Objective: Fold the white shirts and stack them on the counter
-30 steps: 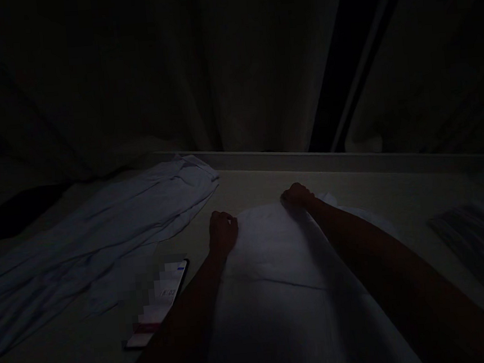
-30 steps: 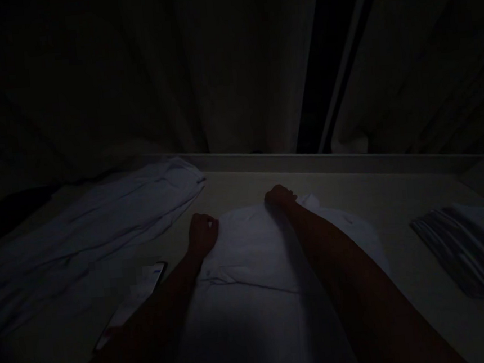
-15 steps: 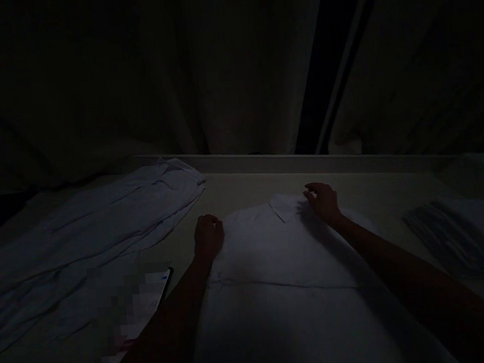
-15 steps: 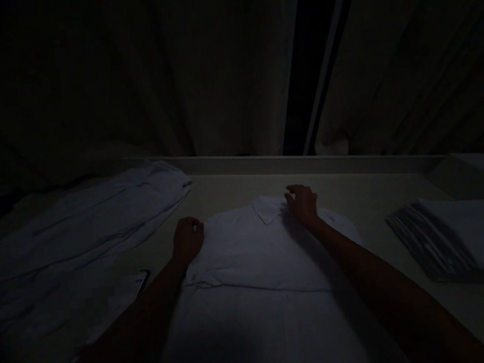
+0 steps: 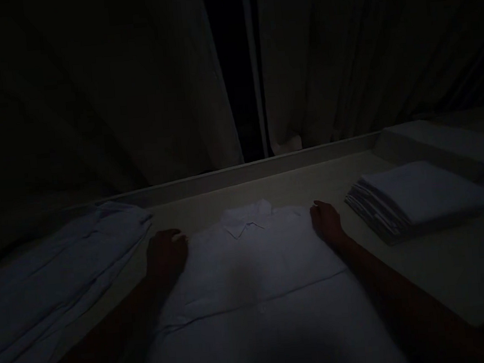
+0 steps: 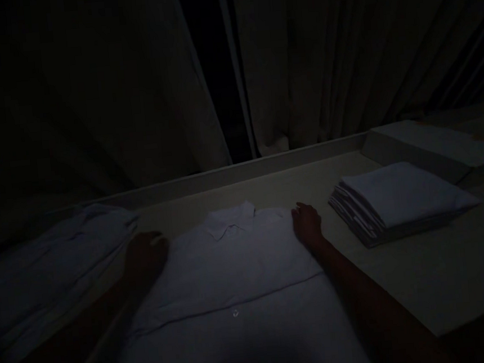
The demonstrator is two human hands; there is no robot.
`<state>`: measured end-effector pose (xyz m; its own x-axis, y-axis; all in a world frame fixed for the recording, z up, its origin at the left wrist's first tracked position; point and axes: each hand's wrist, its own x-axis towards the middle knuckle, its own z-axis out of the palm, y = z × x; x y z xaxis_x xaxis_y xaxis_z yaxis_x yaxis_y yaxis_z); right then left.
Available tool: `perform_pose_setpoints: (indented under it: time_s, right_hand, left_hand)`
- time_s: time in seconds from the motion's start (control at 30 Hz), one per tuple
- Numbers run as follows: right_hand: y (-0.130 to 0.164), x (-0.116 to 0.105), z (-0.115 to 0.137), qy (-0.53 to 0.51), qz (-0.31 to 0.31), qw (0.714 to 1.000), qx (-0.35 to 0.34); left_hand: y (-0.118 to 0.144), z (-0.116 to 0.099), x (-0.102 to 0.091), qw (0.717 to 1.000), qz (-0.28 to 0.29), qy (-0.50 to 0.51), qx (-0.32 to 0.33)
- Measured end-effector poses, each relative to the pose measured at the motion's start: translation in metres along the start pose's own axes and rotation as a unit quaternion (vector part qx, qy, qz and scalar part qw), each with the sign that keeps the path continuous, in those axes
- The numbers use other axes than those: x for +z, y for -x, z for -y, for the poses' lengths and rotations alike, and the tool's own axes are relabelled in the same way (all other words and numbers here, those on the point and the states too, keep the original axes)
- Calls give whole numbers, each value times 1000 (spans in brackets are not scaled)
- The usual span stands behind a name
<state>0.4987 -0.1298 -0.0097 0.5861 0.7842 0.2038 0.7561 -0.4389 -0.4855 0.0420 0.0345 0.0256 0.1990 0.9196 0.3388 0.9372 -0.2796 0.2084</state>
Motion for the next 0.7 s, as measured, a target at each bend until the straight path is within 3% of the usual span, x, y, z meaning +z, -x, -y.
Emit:
perform_pose_setpoints:
  time_s: [0.13, 0.23, 0.33, 0.47, 0.7]
  right_hand:
    - [-15, 1, -17, -31, 50, 998, 2]
    - [-19, 2, -24, -40, 71, 997, 4]
    - [-21, 1, -24, -37, 88, 995, 4]
    - [-20, -2, -24, -60, 77, 995, 1]
    - [-12, -6, -23, -89, 57, 994, 9]
  left_hand:
    - [-65, -92, 28, 982, 98, -11, 159]
    - [-102, -162, 63, 965, 157, -3, 209]
    - [-120, -208, 92, 948, 217, 10, 231]
    - [-125, -230, 108, 933, 278, 30, 227]
    - [-124, -212, 110, 940, 306, 27, 148]
